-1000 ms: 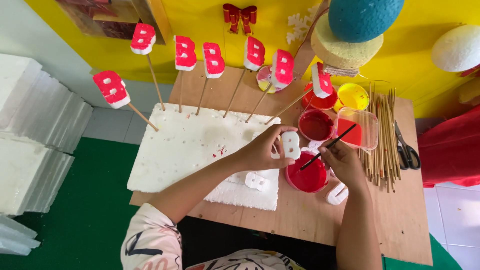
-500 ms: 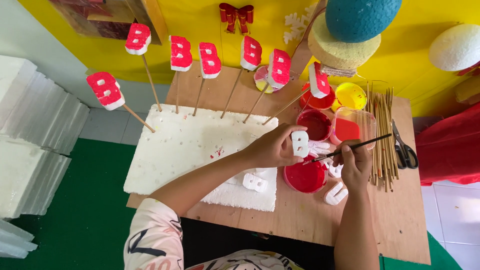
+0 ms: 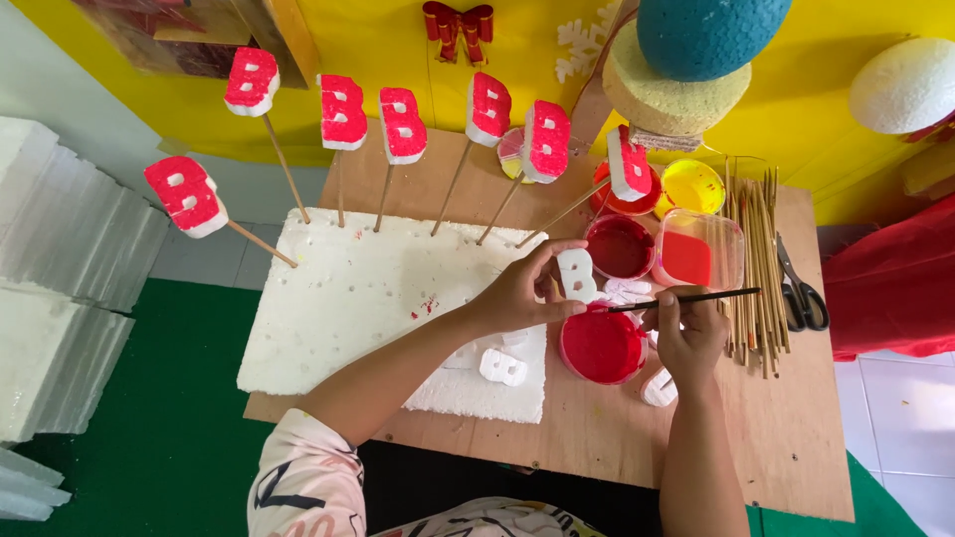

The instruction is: Painting foam letters with red paint and putting foam scraps into a plastic bag.

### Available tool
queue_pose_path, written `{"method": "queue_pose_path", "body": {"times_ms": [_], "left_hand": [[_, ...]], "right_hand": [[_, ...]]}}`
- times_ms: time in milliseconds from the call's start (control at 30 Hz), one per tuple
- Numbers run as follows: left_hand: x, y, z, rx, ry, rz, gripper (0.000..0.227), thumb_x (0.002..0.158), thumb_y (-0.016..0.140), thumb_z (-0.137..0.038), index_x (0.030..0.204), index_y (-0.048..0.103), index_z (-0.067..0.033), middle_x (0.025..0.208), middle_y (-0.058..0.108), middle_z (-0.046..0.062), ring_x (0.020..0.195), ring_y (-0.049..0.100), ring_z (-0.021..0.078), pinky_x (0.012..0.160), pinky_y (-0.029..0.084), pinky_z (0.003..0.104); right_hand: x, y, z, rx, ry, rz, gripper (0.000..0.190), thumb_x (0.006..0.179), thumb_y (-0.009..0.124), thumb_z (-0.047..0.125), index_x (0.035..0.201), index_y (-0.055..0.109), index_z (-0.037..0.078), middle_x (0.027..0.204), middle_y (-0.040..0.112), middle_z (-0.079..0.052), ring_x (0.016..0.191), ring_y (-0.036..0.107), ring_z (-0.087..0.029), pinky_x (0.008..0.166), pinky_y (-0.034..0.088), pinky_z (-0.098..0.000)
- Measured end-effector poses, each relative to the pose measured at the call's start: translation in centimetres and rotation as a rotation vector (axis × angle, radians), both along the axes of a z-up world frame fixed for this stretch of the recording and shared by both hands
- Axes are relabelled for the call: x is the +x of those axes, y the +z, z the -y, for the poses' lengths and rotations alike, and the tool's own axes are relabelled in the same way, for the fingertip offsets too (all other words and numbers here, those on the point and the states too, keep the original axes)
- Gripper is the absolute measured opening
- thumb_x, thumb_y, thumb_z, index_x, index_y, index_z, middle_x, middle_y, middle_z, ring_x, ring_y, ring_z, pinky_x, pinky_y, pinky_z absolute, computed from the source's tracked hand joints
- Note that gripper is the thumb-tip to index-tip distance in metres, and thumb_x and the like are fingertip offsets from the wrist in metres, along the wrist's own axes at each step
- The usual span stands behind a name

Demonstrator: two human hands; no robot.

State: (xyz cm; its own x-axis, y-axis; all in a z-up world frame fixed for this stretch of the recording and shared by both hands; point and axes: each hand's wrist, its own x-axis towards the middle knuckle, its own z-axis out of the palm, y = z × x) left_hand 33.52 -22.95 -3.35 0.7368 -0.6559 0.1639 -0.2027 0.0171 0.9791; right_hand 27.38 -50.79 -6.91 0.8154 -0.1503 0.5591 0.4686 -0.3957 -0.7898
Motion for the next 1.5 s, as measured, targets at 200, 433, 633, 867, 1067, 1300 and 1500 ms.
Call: {"method": "queue_pose_path", "body": {"times_ms": [200, 433, 633, 867, 1067, 1300, 1500], "left_hand": [[0.1, 0.8, -0.5, -0.046, 0.021, -0.016, 0.082, 0.09, 0.08, -0.039, 0.156, 0.036, -0.018, 0.102, 0.067, 0.01, 0.078, 0.065, 0.0111, 0.077, 0.053, 0.028], [-0.2, 0.4, -0.5, -0.022, -0.003, -0.033, 0.082, 0.09, 0.08, -0.036, 0.156, 0.036, -0.0148, 0.1, 0.067, 0.012, 0.076, 0.064, 0.012, 0.077, 0.051, 0.028], [-0.2, 0.3, -0.6, -0.015, 0.01, -0.033, 0.081, 0.09, 0.08, -0.035, 0.155, 0.037, -0.0146, 0.099, 0.067, 0.011, 0.077, 0.064, 0.0126, 0.076, 0.051, 0.029], [-0.1, -0.1, -0.6, -0.027, 0.011, -0.036, 0.081, 0.09, 0.081, -0.034, 0.155, 0.038, -0.0136, 0.099, 0.067, 0.014, 0.077, 0.064, 0.015, 0.075, 0.051, 0.028], [0.0, -0.2, -0.8, -0.022, 0.02, -0.038, 0.081, 0.088, 0.082, -0.035, 0.153, 0.039, -0.0128, 0.099, 0.067, 0.015, 0.078, 0.066, 0.018, 0.075, 0.052, 0.029], [-0.2, 0.1, -0.8, -0.002, 0.017, -0.026, 0.081, 0.089, 0.08, -0.035, 0.155, 0.038, -0.0133, 0.098, 0.066, 0.012, 0.078, 0.064, 0.0142, 0.075, 0.051, 0.028], [-0.2, 0.2, -0.7, 0.011, 0.02, -0.013, 0.079, 0.09, 0.08, -0.035, 0.154, 0.038, -0.0133, 0.097, 0.067, 0.012, 0.076, 0.064, 0.0147, 0.075, 0.051, 0.029]], "right_hand": [[0.0, 0.3, -0.2, -0.023, 0.007, 0.038, 0.016, 0.109, 0.058, 0.005, 0.095, 0.064, -0.003, 0.058, 0.065, -0.013, 0.049, 0.066, -0.024, 0.052, 0.054, -0.031], [0.0, 0.4, 0.3, -0.05, 0.022, 0.043, 0.021, 0.11, 0.054, 0.01, 0.096, 0.063, -0.002, 0.06, 0.066, -0.014, 0.052, 0.067, -0.025, 0.055, 0.055, -0.0327], [-0.2, 0.3, 1.0, -0.002, 0.127, 0.079, 0.031, 0.106, 0.055, 0.025, 0.092, 0.064, -0.001, 0.063, 0.067, -0.013, 0.054, 0.068, -0.021, 0.057, 0.055, -0.0304], [0.0, -0.3, 0.7, 0.035, 0.166, 0.118, 0.027, 0.103, 0.055, 0.02, 0.093, 0.061, -0.003, 0.072, 0.068, -0.017, 0.057, 0.069, -0.024, 0.058, 0.056, -0.0328], [-0.1, 0.3, 0.5, 0.006, 0.151, 0.11, 0.022, 0.1, 0.055, 0.014, 0.091, 0.063, -0.005, 0.074, 0.068, -0.018, 0.058, 0.07, -0.026, 0.058, 0.057, -0.0351], [-0.1, -0.1, 0.6, 0.02, 0.142, 0.114, 0.022, 0.101, 0.056, 0.014, 0.092, 0.063, -0.006, 0.076, 0.068, -0.02, 0.06, 0.071, -0.027, 0.059, 0.057, -0.0359], [-0.3, -0.3, 0.8, 0.081, 0.119, 0.085, 0.023, 0.105, 0.055, 0.016, 0.095, 0.061, -0.004, 0.071, 0.065, -0.016, 0.058, 0.069, -0.024, 0.058, 0.056, -0.0335]]}}
